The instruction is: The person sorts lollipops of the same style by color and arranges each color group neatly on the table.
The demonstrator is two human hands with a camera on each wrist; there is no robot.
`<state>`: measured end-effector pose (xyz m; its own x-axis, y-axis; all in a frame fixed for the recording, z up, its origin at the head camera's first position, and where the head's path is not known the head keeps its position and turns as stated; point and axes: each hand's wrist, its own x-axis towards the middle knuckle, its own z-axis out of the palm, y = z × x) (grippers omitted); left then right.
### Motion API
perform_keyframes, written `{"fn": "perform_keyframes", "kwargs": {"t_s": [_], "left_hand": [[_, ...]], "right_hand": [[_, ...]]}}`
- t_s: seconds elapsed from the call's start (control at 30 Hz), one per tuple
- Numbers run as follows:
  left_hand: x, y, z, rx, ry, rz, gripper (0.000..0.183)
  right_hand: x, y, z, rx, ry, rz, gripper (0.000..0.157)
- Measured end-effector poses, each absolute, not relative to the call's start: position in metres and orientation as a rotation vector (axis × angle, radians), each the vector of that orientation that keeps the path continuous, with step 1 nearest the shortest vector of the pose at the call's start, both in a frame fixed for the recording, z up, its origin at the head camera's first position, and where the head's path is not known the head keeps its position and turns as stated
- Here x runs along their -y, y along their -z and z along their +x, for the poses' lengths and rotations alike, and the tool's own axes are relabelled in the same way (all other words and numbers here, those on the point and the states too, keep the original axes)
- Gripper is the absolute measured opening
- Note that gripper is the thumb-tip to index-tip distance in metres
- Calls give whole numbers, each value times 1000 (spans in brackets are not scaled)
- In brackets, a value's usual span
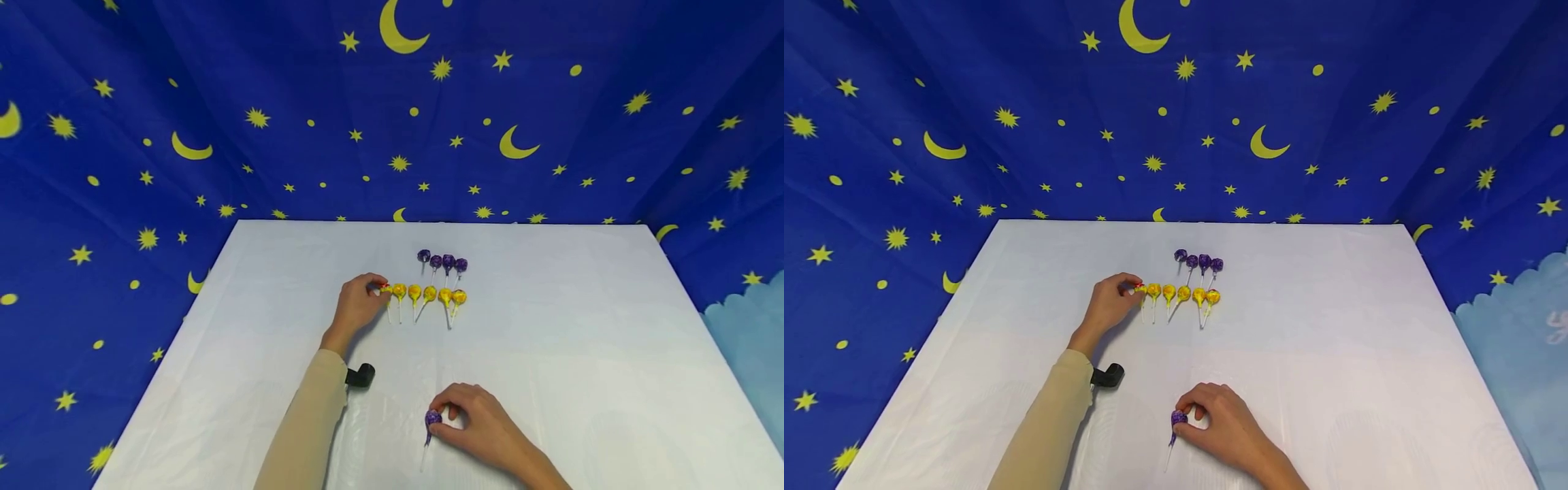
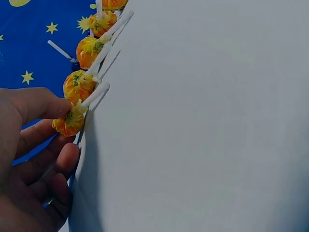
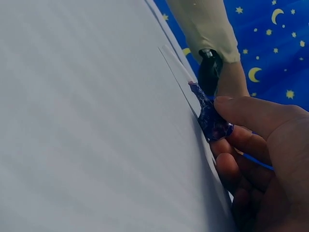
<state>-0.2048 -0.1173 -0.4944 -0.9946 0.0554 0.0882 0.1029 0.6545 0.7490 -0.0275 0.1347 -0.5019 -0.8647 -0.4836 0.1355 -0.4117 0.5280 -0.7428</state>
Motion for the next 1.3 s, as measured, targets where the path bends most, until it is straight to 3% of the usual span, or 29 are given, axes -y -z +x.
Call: {"fn": "perform_keyframes", "kwargs": {"t_s": [0.63, 1.3], "left_hand": [[118, 499, -204, 2809, 1345, -113, 21], [119, 496, -203, 2817, 1345, -118, 22]], "right_hand": [[-133, 500, -26, -2687, 1225, -780, 16], [-153, 490, -55, -2594, 1353, -672, 20]]}}
